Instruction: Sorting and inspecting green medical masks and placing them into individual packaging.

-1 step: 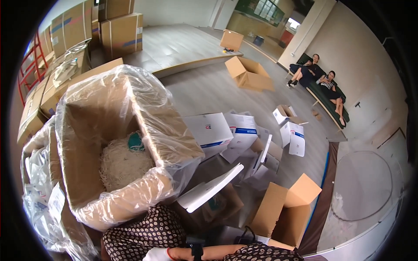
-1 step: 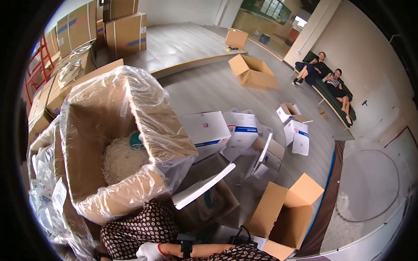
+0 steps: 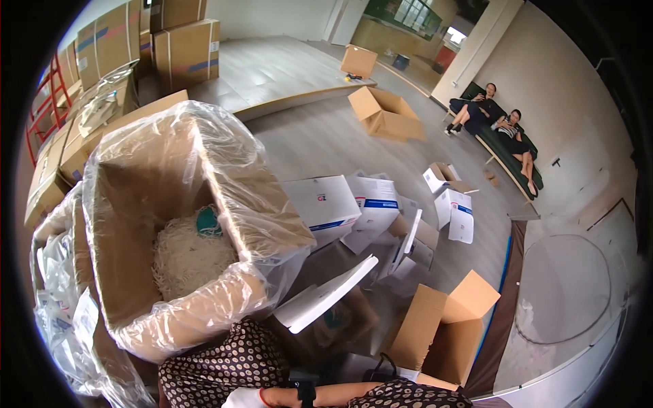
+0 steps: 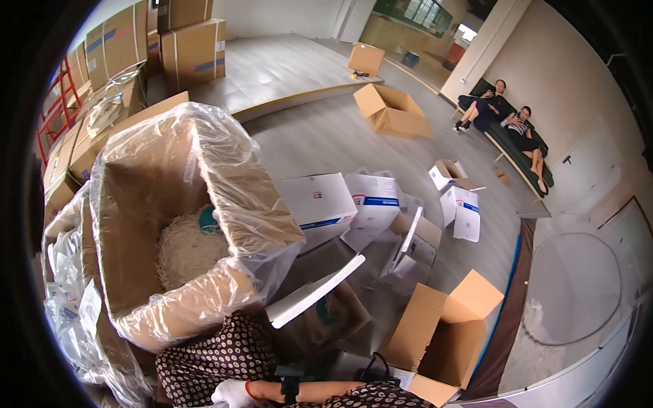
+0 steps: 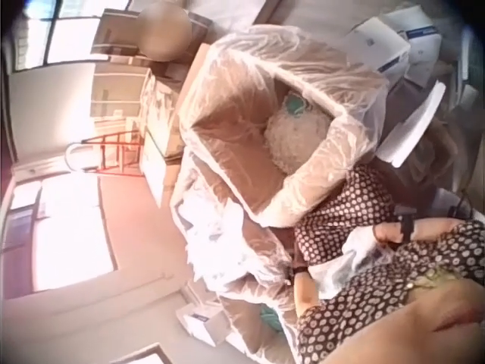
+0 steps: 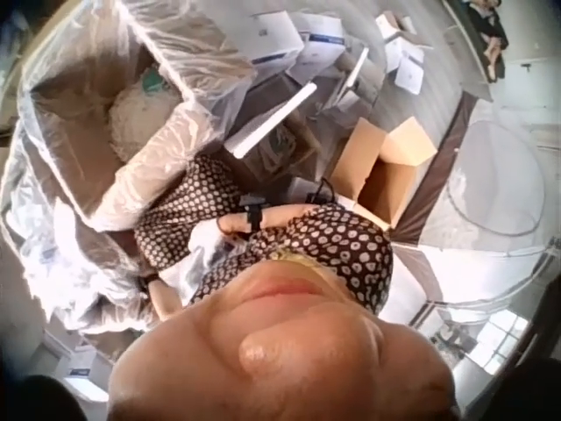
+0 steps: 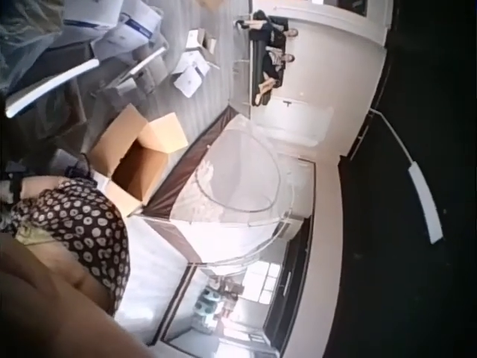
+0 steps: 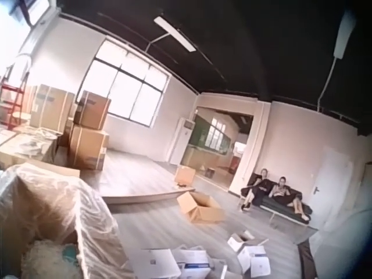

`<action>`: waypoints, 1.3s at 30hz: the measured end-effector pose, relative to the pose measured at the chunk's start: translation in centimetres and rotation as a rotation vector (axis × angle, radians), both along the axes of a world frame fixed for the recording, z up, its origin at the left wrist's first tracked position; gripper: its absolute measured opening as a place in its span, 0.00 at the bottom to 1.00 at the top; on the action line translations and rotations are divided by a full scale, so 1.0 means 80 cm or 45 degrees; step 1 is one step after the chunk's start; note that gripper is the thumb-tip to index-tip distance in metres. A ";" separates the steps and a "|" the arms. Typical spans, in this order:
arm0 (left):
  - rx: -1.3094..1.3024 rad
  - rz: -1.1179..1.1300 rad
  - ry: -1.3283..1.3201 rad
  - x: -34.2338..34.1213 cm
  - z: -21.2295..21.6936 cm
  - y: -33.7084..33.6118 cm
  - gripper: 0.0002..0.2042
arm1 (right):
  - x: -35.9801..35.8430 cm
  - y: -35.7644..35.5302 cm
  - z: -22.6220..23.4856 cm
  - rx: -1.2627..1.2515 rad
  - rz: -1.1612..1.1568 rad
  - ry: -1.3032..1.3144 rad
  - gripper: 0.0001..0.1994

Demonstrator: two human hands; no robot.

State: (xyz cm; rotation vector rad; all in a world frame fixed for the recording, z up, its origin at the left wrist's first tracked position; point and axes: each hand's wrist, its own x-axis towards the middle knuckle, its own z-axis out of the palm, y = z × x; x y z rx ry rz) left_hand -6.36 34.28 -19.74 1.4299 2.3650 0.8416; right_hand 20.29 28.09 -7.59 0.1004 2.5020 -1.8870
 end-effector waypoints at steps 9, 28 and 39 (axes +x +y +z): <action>0.075 0.070 -0.139 0.012 -0.040 -0.013 0.17 | 0.011 0.015 0.017 0.039 0.017 -0.124 0.06; 0.235 0.268 -0.351 0.016 0.136 -0.151 0.18 | -0.010 -0.016 0.019 0.160 -0.156 -0.109 0.24; -0.017 -0.557 -0.156 -0.029 0.184 -0.150 0.15 | -0.028 -0.053 0.083 0.468 -0.217 -0.591 0.25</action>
